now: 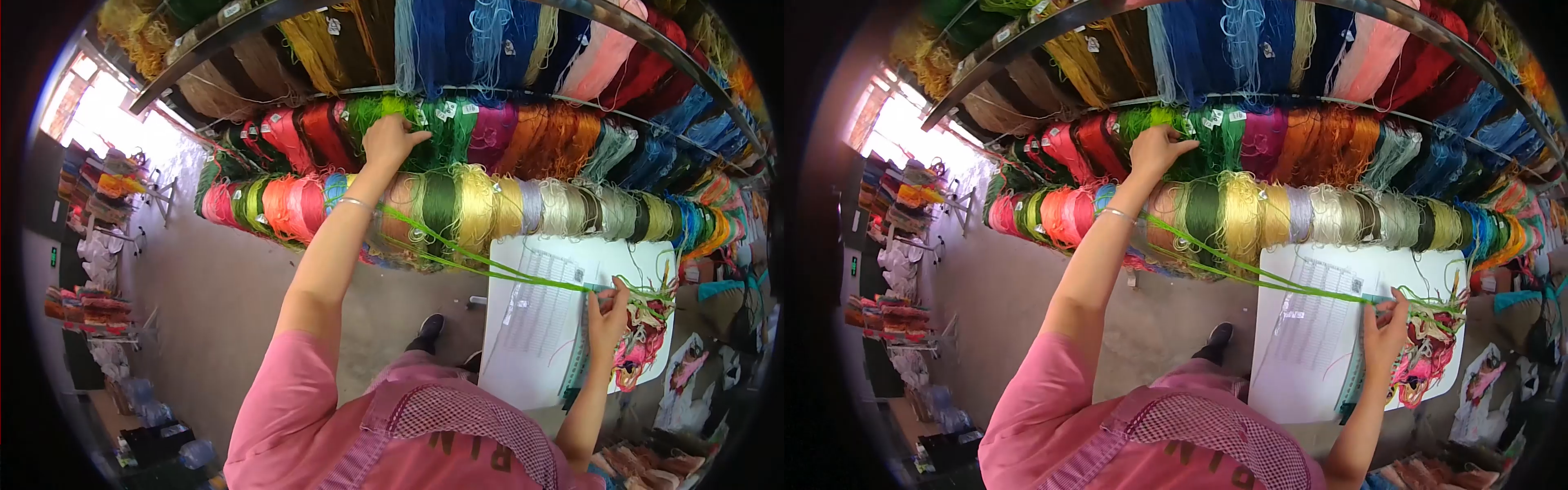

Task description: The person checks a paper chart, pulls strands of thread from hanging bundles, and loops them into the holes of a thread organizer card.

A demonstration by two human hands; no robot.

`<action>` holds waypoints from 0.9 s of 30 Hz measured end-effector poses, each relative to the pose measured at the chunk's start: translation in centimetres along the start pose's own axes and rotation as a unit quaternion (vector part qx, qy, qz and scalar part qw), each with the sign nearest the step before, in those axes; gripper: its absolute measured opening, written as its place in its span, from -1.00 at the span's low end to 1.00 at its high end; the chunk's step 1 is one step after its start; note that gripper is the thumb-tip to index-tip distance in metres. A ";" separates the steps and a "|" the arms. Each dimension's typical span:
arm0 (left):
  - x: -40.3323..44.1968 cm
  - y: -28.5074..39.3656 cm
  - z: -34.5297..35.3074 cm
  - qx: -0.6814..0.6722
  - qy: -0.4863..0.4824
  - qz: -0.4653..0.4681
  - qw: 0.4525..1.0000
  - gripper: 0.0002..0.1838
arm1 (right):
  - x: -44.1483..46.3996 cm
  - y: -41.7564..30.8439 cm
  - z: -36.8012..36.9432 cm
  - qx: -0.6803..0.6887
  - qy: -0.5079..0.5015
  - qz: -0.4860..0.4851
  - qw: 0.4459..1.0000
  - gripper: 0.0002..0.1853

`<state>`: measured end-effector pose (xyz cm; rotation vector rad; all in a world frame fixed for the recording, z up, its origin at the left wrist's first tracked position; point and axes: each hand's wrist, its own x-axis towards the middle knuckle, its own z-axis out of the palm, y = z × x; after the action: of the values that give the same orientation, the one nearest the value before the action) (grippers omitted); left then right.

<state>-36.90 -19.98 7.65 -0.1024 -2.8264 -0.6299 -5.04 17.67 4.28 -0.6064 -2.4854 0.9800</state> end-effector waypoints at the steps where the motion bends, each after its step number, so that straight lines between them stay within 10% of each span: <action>1: 0.6 0.3 0.1 0.024 -0.027 -0.018 0.999 -0.63 | 0.0 -0.9 0.4 0.002 0.001 -0.005 1.000 -0.48; 15: 0.9 -4.4 0.1 -0.502 -0.169 -0.120 0.840 -0.74 | 3.6 -14.8 10.7 0.106 -0.064 -0.234 0.964 -0.68; 22: 2.1 -4.3 2.9 -0.182 -0.060 0.008 0.982 -0.75 | 3.8 -21.1 15.4 0.124 -0.134 -0.296 0.938 -0.71; 27: 1.6 -5.8 2.5 -0.275 -0.101 -0.024 0.956 -0.81 | 4.0 -22.9 16.4 0.118 -0.156 -0.298 0.934 -0.72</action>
<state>-39.67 -24.10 3.51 -0.2052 -2.7554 -1.4792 -22.24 -4.17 10.29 0.3970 -2.5047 1.1504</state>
